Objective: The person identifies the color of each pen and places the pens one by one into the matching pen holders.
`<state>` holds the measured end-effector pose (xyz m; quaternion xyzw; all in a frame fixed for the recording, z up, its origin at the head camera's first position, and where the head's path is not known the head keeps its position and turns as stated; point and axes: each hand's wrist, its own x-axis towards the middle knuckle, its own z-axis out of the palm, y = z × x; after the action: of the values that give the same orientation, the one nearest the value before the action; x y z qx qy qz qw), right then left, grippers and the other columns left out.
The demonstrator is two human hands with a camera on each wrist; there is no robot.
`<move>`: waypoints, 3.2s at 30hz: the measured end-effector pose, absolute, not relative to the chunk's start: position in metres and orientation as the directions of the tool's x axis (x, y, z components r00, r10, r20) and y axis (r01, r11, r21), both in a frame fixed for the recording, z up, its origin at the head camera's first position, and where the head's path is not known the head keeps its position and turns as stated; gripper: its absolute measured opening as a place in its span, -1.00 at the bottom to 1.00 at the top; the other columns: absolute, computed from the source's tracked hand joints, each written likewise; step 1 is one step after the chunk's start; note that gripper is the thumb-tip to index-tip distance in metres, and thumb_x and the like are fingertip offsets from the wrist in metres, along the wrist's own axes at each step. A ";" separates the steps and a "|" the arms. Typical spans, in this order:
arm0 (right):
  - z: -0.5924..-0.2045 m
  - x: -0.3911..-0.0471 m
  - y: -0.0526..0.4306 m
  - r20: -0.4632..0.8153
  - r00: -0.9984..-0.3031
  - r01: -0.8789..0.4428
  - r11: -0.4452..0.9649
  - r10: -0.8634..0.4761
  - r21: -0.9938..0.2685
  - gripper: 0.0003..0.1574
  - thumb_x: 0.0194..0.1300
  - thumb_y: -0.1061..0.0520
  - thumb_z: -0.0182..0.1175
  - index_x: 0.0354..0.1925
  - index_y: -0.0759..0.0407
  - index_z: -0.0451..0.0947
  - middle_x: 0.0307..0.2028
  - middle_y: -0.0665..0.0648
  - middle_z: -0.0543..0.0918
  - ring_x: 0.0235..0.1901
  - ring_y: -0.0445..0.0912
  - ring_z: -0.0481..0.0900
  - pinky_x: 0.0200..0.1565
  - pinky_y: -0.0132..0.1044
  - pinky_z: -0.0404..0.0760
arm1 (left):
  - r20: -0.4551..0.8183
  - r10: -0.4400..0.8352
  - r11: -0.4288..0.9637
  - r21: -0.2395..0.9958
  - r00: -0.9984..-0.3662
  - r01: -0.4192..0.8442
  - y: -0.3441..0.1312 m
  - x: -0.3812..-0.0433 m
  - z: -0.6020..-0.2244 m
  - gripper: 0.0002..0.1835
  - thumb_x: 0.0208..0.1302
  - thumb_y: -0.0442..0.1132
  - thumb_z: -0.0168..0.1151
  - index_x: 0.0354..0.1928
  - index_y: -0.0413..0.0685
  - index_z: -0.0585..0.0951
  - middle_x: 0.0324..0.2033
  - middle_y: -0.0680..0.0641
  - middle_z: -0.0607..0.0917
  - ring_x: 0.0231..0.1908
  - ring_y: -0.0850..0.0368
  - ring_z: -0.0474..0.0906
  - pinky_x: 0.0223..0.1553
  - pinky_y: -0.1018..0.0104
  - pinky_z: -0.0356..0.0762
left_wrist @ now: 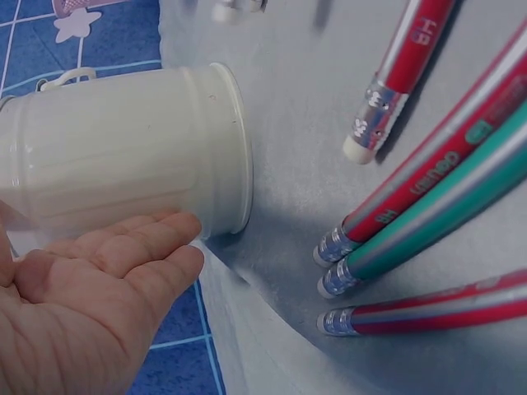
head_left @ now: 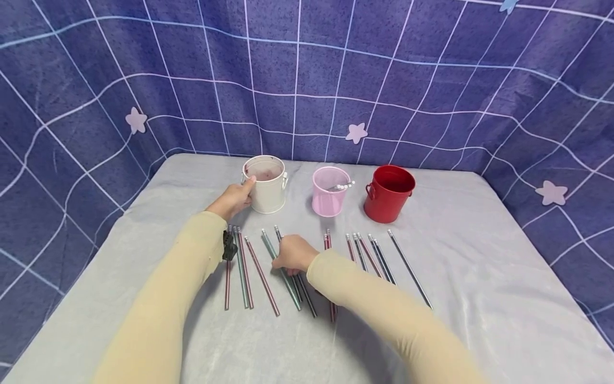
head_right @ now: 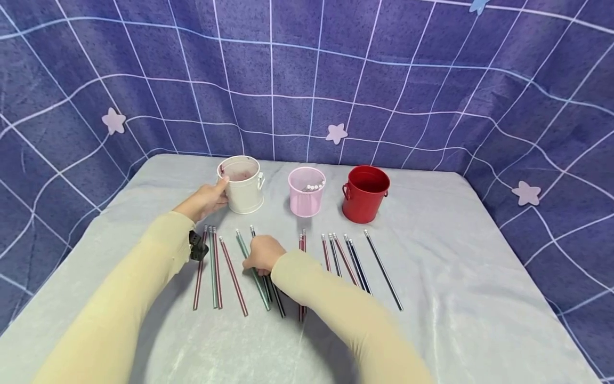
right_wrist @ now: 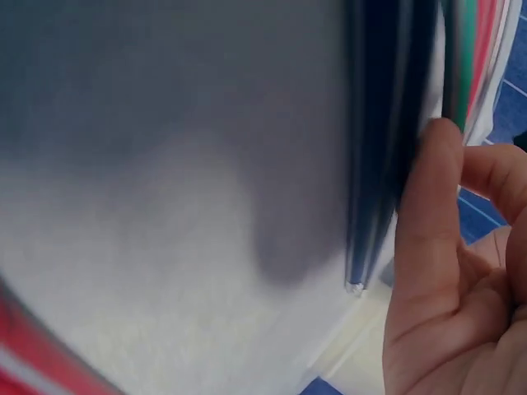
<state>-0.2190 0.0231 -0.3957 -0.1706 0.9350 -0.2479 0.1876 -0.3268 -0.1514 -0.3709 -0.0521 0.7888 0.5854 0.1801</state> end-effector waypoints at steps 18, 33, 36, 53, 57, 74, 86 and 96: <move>-0.363 -0.227 0.042 -0.116 -0.896 -0.287 0.759 -0.428 -0.584 -0.73 0.13 0.23 0.25 -0.68 0.20 0.58 -0.83 0.01 0.54 -0.81 -0.27 0.48 -0.62 -0.51 0.49 | -0.365 0.123 0.297 0.901 -0.923 -0.317 -0.144 -0.324 -0.365 -0.17 0.51 0.11 -0.38 0.37 -0.60 -0.19 0.31 -0.58 0.05 0.36 -0.25 0.05 0.37 0.14 0.09; -0.276 -0.256 0.058 0.144 -0.932 -0.346 0.699 -0.332 -0.625 -0.88 0.16 0.23 0.19 -0.40 0.28 0.64 -0.60 0.08 0.65 -0.59 -0.18 0.55 -0.50 -0.42 0.48 | -0.342 0.113 0.313 0.903 -0.933 -0.293 -0.147 -0.324 -0.366 -0.16 0.51 0.14 -0.38 0.37 -0.59 -0.16 0.31 -0.56 0.09 0.35 -0.25 0.09 0.36 0.13 0.11; -0.270 -0.259 0.060 0.259 -0.933 -0.359 0.672 -0.250 -0.648 -0.84 0.15 0.23 0.21 -0.29 0.29 0.65 -0.44 0.12 0.72 -0.44 -0.14 0.62 -0.35 -0.40 0.55 | -0.347 0.103 0.311 0.901 -0.932 -0.301 -0.146 -0.325 -0.368 -0.16 0.51 0.13 -0.36 0.38 -0.58 -0.15 0.31 -0.56 0.10 0.35 -0.24 0.10 0.36 0.14 0.11; -0.259 -0.293 0.133 0.529 -0.836 -0.318 0.657 0.145 -0.684 -0.80 0.13 0.24 0.17 -0.29 0.33 0.63 -0.37 0.20 0.74 -0.35 -0.02 0.66 -0.30 -0.36 0.52 | -0.364 0.092 0.317 0.893 -0.927 -0.319 -0.145 -0.325 -0.368 -0.15 0.51 0.15 -0.39 0.37 -0.59 -0.18 0.31 -0.55 0.09 0.35 -0.24 0.09 0.37 0.14 0.08; -0.262 -0.298 0.151 0.526 -0.823 -0.272 0.663 0.215 -0.697 -0.77 0.14 0.23 0.16 -0.24 0.36 0.59 -0.33 0.24 0.74 -0.31 0.02 0.65 -0.32 -0.35 0.49 | -0.361 0.094 0.315 0.895 -0.928 -0.316 -0.146 -0.326 -0.369 -0.15 0.51 0.14 -0.38 0.37 -0.59 -0.17 0.31 -0.56 0.09 0.35 -0.24 0.09 0.37 0.14 0.08; -0.279 -0.307 0.182 0.442 -0.860 -0.165 0.680 0.257 -0.715 -0.77 0.16 0.23 0.12 -0.24 0.37 0.58 -0.27 0.26 0.73 -0.25 0.04 0.61 -0.21 -0.24 0.54 | -0.354 0.094 0.342 0.890 -0.931 -0.303 -0.145 -0.323 -0.366 -0.16 0.51 0.14 -0.43 0.37 -0.59 -0.16 0.30 -0.57 0.10 0.35 -0.24 0.10 0.37 0.13 0.10; -0.313 -0.307 0.171 0.359 -0.920 -0.156 0.689 0.161 -0.708 -0.74 0.13 0.29 0.14 -0.19 0.37 0.61 -0.28 0.28 0.72 -0.27 0.06 0.63 -0.22 -0.18 0.54 | -0.346 0.099 0.338 0.894 -0.933 -0.296 -0.145 -0.321 -0.367 -0.17 0.52 0.14 -0.42 0.38 -0.57 -0.17 0.32 -0.54 0.09 0.36 -0.21 0.09 0.37 0.14 0.10; -0.330 -0.304 0.166 0.312 -0.943 -0.145 0.706 0.113 -0.693 -0.71 0.13 0.31 0.16 -0.15 0.37 0.64 -0.30 0.30 0.72 -0.32 0.06 0.61 -0.31 -0.23 0.51 | -0.348 0.094 0.339 0.892 -0.933 -0.298 -0.145 -0.319 -0.365 -0.15 0.51 0.15 -0.42 0.37 -0.60 -0.15 0.29 -0.56 0.12 0.35 -0.22 0.11 0.37 0.13 0.09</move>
<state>-0.3038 0.1664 -0.3298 -0.0089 0.9081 -0.3835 -0.1683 -0.3194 -0.1453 -0.3650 -0.0638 0.8001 0.5712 0.1719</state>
